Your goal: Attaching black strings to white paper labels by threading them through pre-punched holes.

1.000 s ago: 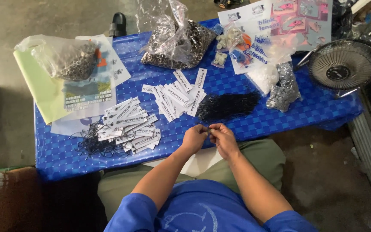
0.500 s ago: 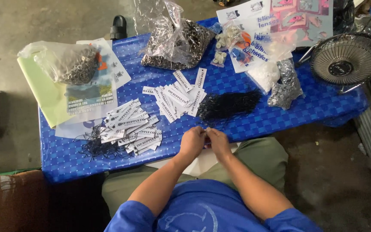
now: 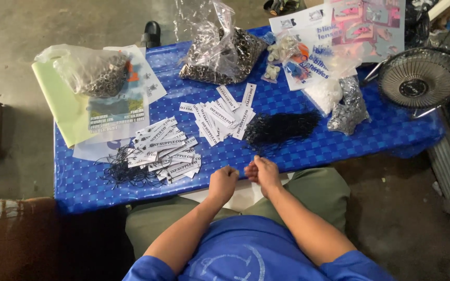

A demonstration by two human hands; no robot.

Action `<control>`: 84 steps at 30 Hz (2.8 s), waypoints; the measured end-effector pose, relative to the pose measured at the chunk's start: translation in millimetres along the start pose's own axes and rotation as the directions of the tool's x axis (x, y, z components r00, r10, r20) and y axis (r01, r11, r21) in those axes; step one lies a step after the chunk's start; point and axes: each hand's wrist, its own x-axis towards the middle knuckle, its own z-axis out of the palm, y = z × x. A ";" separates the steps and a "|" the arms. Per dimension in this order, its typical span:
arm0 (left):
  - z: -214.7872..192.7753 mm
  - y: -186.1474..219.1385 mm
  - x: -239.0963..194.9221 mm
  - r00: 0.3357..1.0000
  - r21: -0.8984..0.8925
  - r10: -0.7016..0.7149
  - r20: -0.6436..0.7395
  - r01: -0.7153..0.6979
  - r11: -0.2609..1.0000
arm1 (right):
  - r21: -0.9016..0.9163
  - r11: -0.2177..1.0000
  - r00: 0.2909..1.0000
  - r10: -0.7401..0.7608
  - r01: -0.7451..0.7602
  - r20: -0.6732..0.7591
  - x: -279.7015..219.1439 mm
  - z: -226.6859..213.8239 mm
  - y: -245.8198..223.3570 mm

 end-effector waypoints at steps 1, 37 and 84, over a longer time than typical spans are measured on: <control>-1.7 1.2 -1.2 1.000 -0.005 0.000 -0.005 0.000 1.000 | -0.005 1.000 1.000 -0.003 0.003 0.003 -7.7 3.1 -0.7; -24.5 -14.2 -41.5 0.998 -0.118 -0.036 -0.051 0.029 0.993 | -0.144 0.979 0.948 0.180 -0.146 0.262 -35.7 22.8 20.0; 13.6 -74.3 -14.4 0.906 0.462 0.416 -0.074 -0.339 0.820 | 0.411 0.905 0.957 -0.014 -0.112 0.291 41.5 -21.3 15.5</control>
